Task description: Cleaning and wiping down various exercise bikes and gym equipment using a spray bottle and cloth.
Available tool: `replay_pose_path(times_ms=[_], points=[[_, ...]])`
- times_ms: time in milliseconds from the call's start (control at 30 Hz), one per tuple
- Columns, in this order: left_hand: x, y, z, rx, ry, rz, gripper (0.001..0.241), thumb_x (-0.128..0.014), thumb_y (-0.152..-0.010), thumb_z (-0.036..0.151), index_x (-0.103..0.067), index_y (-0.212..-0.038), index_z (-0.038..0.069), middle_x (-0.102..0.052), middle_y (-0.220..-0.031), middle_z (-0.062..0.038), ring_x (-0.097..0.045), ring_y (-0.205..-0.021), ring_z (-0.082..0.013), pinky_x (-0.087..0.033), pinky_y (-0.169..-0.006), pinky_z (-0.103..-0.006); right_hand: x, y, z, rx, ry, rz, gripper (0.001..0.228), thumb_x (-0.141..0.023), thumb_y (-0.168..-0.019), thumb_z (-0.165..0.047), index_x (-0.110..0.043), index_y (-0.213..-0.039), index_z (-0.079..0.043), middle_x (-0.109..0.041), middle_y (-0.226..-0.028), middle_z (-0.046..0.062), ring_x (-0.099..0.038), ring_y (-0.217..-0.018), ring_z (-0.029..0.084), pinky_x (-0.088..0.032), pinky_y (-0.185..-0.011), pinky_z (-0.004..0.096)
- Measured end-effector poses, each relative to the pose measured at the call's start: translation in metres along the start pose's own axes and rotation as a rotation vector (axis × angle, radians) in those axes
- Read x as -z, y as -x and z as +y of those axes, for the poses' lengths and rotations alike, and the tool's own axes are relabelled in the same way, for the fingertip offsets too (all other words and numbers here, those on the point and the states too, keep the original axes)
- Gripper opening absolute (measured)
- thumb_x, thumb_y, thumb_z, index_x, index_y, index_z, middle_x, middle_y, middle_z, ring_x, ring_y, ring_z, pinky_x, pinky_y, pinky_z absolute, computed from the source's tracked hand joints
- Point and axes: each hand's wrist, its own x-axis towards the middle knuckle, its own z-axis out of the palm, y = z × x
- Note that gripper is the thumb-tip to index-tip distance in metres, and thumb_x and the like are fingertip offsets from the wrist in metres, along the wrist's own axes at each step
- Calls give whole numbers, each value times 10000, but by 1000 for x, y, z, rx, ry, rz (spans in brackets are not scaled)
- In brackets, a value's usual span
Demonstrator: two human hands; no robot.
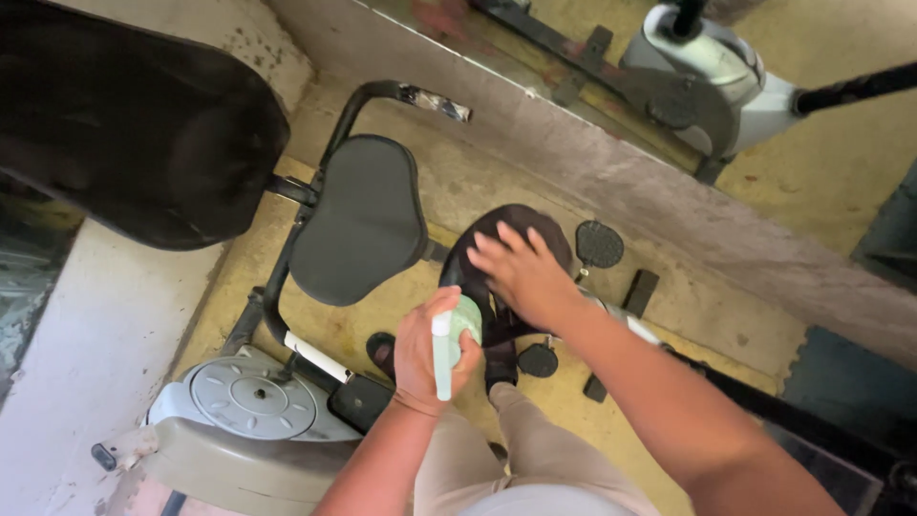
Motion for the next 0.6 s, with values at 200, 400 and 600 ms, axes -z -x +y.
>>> replay_pose_path(times_ms=[200,400,600], points=[[1,0,3,37,6,-17,512,-688,-779,114,-542,-1267,57,-682,-1264,-144,-675,-1088,-336,-523,-971,-418,-12,-62,12,-408,-110,6,437,-572,-1008,-448,-576,-1418,-297,-346,-1632,31,-257,-1522,340,-217,-1166,662],[0,2,4,21,6,-6,528,-685,-767,86,-538,-1273,42,-672,-1275,-163,-674,-1113,-358,-523,-991,-436,-53,-32,13,-659,-90,320,637,-530,-1017,-481,-418,-1545,-142,-278,-1644,217,-263,-1490,424,-285,-1146,619],[-6,10,-9,3,60,-4,532,-694,-763,108,-547,-1268,30,-680,-1283,-171,-673,-1028,-363,-544,-918,-442,-65,32,19,-604,-79,258,696,-520,-1028,-368,-286,-1595,-39,-280,-1607,305,-373,-1418,473,-386,-1104,478]])
